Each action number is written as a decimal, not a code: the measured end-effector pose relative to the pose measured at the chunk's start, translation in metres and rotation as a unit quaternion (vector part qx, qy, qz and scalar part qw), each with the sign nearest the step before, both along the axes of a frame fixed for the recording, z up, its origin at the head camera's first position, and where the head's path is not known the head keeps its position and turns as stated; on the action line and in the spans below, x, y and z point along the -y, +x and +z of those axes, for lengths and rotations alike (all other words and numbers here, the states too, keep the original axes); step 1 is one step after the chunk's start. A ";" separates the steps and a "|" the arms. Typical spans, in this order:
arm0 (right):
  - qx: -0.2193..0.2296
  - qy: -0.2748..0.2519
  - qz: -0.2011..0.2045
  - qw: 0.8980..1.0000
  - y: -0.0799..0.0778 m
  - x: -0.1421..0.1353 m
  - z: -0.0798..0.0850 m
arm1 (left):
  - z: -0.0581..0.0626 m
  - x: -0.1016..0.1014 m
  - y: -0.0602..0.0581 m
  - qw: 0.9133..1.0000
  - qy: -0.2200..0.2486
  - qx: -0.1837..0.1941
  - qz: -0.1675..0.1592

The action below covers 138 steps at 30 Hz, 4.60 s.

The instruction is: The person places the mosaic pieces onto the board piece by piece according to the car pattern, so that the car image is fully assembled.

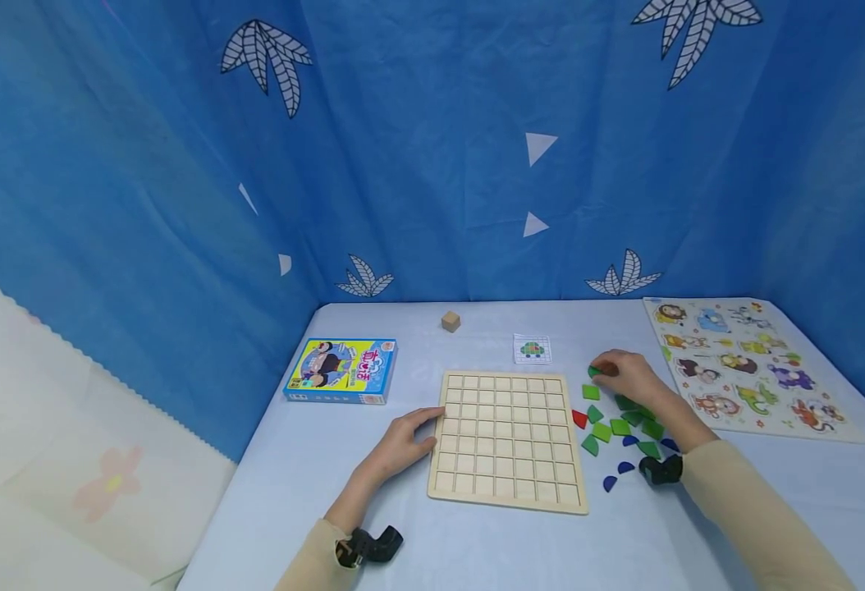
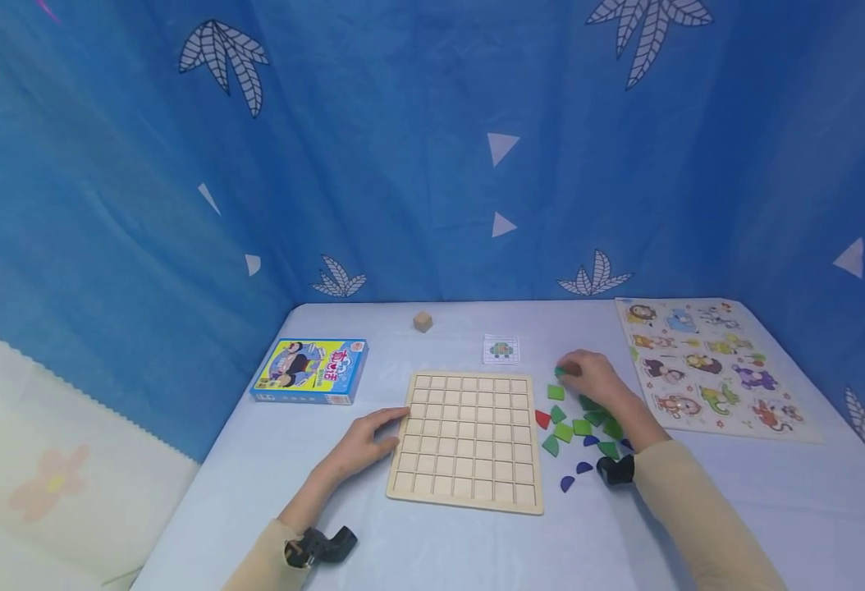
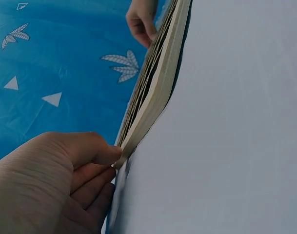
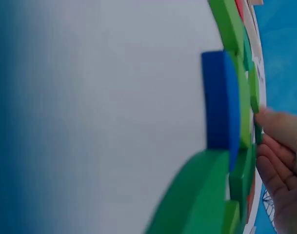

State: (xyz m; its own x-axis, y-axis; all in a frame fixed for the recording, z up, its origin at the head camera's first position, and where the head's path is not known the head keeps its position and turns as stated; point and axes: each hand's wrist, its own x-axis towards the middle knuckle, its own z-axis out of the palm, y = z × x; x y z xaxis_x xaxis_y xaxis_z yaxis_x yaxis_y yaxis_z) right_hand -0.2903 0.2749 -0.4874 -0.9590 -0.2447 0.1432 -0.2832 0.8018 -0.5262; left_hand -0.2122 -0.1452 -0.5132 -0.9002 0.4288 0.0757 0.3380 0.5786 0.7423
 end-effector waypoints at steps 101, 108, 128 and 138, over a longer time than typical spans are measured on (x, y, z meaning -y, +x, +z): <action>0.014 -0.140 -0.010 0.990 0.038 0.030 0.019 | -0.001 0.002 0.000 1.000 0.005 -0.002 -0.003; 0.052 -0.116 -0.033 0.991 0.039 0.009 0.003 | -0.001 0.001 0.001 1.000 0.008 -0.001 -0.005; -0.002 -0.053 -0.012 0.999 0.039 0.009 -0.010 | 0.001 0.001 0.002 1.000 0.011 0.010 -0.001; -0.002 -0.112 0.020 0.993 0.045 0.045 0.021 | 0.000 0.001 0.001 1.000 0.007 0.004 0.000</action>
